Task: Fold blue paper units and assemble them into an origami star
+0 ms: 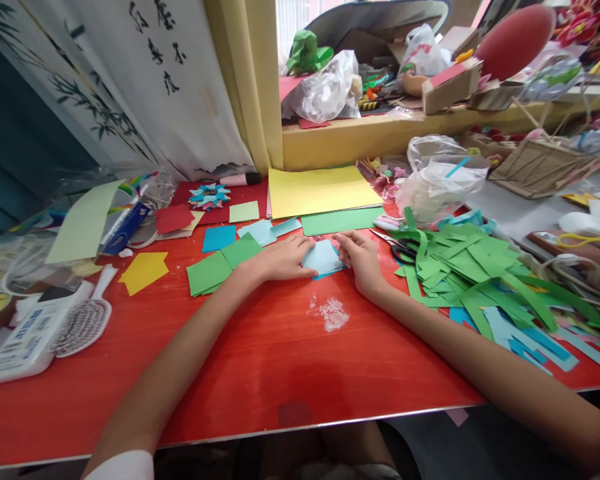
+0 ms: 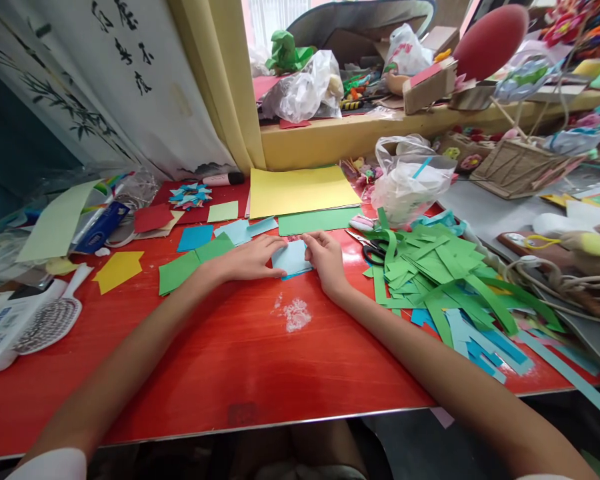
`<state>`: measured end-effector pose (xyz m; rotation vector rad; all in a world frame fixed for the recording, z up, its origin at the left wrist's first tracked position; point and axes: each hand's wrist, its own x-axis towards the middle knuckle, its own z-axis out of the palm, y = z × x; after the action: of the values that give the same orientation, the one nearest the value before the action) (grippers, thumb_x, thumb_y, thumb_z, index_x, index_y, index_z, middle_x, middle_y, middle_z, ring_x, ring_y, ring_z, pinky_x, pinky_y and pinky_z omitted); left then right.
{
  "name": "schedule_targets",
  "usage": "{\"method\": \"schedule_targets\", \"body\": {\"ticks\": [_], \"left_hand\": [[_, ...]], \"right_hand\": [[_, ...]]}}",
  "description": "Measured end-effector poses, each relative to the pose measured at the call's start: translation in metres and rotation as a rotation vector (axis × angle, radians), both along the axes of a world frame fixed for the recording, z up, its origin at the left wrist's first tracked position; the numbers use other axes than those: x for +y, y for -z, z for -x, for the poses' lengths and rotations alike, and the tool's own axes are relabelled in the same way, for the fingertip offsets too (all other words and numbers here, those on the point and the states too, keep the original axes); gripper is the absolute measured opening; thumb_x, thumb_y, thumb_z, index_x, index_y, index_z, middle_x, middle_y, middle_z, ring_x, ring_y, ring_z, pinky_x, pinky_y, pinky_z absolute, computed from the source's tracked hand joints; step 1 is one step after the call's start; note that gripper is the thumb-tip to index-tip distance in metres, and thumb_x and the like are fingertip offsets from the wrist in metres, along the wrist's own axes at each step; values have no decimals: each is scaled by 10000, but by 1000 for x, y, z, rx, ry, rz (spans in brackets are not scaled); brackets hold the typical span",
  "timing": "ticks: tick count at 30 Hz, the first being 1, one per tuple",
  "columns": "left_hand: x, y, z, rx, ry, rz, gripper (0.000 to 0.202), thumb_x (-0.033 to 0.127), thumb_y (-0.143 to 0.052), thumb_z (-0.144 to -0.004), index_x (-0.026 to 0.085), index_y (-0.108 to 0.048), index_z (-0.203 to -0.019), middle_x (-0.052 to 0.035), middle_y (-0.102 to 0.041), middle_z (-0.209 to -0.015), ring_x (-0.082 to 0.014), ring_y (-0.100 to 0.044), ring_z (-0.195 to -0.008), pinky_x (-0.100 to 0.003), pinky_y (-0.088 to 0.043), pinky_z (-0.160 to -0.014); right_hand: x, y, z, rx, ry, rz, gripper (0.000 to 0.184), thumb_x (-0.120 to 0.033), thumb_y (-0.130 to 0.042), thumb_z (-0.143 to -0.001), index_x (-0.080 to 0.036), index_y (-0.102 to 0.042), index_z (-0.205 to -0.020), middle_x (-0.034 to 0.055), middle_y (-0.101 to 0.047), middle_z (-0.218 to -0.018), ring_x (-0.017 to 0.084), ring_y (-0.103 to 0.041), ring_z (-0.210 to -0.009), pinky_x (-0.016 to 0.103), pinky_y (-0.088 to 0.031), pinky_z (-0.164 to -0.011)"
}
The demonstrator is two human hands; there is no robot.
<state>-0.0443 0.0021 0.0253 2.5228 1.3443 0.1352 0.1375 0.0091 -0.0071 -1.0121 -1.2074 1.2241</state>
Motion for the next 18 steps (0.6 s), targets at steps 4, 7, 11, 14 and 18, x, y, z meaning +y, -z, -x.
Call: {"method": "schedule_targets", "body": {"ticks": [4, 7, 11, 14, 18], "left_hand": [[0, -5, -1, 28, 24, -14, 608, 534, -483, -803, 173, -426, -1288, -134, -466, -1334, -266, -420, -1223, -344, -325, -997], [8, -17, 13, 39, -15, -86, 480, 451, -416, -864, 162, -482, -1241, -130, -498, -1293, -260, -430, -1210, -348, -330, -995], [29, -24, 57, 62, -250, -213, 361, 266, -331, -886, 142, -562, -1135, -119, -553, -1200, -229, -478, -1144, -345, -344, -996], [45, -13, 91, 138, -381, -192, 371, 296, -428, -844, 112, -565, -1136, -139, -548, -1212, -249, -461, -1162, -348, -340, -1012], [55, -3, 127, 266, -490, -118, 449, 371, -450, -828, 84, -564, -1154, -184, -537, -1224, -296, -474, -1148, -391, -372, -980]], "right_hand": [[1, -1, 0, 26, -11, 22, 185, -346, -598, -752, -168, -550, -739, -50, -439, -490, 60, -313, -418, 223, -220, -411], [1, -1, 0, 19, -15, 13, 180, -344, -595, -754, -170, -556, -733, -51, -436, -489, 61, -313, -417, 224, -219, -410], [0, 0, 0, 12, -28, 10, 180, -345, -598, -756, -171, -561, -727, -49, -437, -493, 62, -322, -427, 223, -227, -418], [0, 0, 0, -6, -35, 15, 191, -350, -604, -760, -167, -565, -725, -44, -452, -493, 59, -324, -429, 221, -228, -420], [0, 0, 1, -13, -49, 28, 202, -362, -613, -761, -168, -568, -726, -46, -454, -490, 54, -327, -418, 218, -225, -409]]}}
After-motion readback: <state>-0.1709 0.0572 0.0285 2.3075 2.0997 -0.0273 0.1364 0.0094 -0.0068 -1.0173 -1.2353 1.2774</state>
